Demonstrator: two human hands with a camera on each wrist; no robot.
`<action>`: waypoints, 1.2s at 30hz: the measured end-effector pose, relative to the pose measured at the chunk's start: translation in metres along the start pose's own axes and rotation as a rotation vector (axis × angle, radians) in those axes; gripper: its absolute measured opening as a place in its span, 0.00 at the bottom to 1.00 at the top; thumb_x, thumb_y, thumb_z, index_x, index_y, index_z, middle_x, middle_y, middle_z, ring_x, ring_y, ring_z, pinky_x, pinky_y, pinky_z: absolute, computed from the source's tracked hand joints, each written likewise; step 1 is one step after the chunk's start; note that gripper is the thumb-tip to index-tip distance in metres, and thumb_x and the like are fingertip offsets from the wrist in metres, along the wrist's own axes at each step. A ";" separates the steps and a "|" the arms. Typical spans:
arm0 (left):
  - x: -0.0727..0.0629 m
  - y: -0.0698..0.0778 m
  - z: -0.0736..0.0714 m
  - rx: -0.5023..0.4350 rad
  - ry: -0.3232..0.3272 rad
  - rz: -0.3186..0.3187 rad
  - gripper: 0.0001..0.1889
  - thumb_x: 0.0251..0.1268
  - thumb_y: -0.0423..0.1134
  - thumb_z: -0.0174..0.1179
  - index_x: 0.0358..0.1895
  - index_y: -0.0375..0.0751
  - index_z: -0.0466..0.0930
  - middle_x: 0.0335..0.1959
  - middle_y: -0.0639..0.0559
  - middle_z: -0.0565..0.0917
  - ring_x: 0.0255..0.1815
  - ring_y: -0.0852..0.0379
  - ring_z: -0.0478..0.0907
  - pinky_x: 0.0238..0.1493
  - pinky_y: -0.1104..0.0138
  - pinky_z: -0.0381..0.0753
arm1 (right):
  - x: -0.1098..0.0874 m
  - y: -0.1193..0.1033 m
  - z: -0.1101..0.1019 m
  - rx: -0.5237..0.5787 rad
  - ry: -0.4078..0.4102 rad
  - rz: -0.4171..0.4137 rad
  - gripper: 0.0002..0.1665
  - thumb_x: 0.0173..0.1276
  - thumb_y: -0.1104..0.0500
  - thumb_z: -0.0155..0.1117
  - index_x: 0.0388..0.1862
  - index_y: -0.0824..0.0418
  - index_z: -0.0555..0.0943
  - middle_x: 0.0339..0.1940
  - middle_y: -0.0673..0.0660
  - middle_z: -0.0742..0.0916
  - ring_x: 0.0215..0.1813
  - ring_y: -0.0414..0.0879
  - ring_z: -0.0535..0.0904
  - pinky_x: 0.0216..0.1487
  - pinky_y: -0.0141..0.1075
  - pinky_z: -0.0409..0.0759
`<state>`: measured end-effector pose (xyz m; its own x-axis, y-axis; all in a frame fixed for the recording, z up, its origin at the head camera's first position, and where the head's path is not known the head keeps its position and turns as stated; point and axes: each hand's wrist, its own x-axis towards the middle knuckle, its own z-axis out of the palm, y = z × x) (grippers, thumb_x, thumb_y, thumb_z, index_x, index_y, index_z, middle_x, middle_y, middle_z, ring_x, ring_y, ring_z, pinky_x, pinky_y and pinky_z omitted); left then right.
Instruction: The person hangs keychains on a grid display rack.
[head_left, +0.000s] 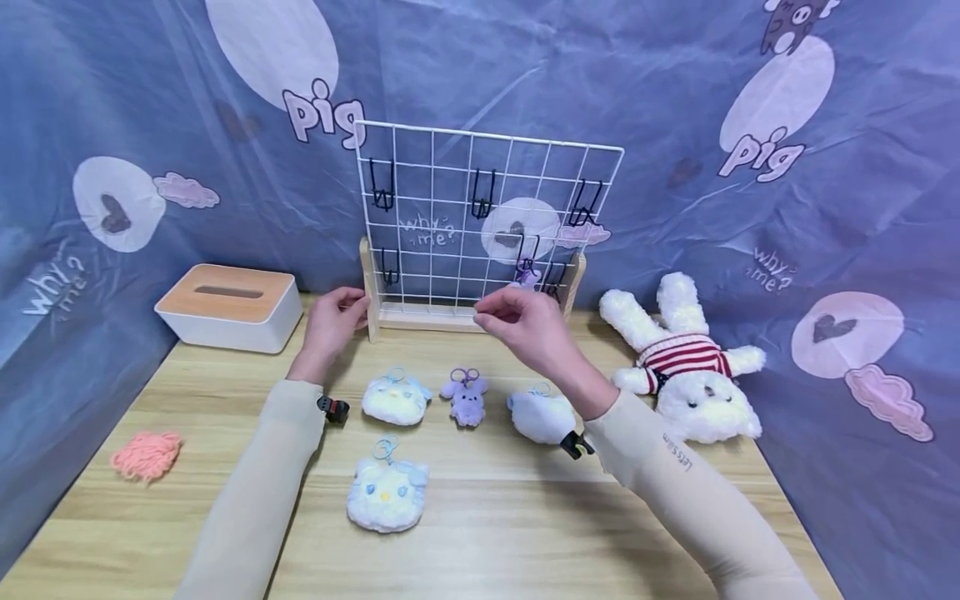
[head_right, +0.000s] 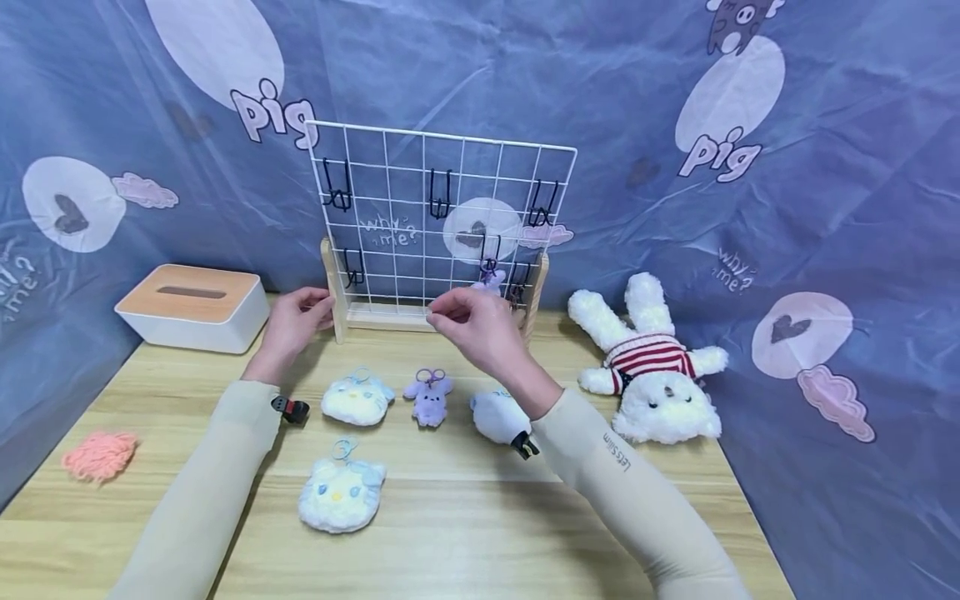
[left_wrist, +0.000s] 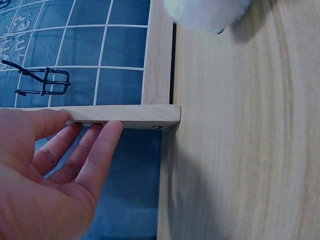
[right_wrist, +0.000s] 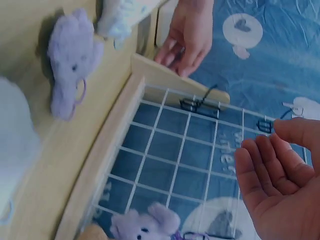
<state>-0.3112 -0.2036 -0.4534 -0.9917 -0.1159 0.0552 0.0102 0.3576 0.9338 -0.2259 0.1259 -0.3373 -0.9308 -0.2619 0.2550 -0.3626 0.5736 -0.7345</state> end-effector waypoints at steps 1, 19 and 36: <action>0.000 0.000 0.000 0.000 -0.002 0.002 0.20 0.89 0.39 0.60 0.70 0.28 0.82 0.59 0.31 0.86 0.53 0.43 0.90 0.54 0.69 0.97 | -0.002 0.000 0.003 0.001 -0.010 0.000 0.07 0.76 0.59 0.78 0.50 0.59 0.94 0.47 0.57 0.96 0.44 0.45 0.91 0.44 0.29 0.90; -0.002 -0.001 -0.003 0.013 0.004 -0.001 0.20 0.89 0.40 0.60 0.70 0.28 0.82 0.60 0.31 0.86 0.54 0.44 0.90 0.57 0.66 0.97 | -0.032 0.009 0.068 0.068 -0.257 0.046 0.07 0.77 0.60 0.77 0.50 0.58 0.93 0.43 0.53 0.97 0.41 0.35 0.89 0.49 0.28 0.92; -0.001 0.001 -0.001 -0.006 -0.009 0.004 0.20 0.90 0.40 0.59 0.70 0.27 0.82 0.59 0.30 0.85 0.58 0.38 0.90 0.59 0.65 0.97 | -0.045 0.005 0.102 0.102 -0.370 0.040 0.08 0.75 0.58 0.80 0.49 0.59 0.95 0.40 0.52 0.96 0.40 0.31 0.86 0.49 0.25 0.86</action>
<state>-0.3099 -0.2038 -0.4521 -0.9928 -0.1058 0.0558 0.0151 0.3522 0.9358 -0.1813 0.0617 -0.4166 -0.8578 -0.5140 -0.0060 -0.3022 0.5136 -0.8031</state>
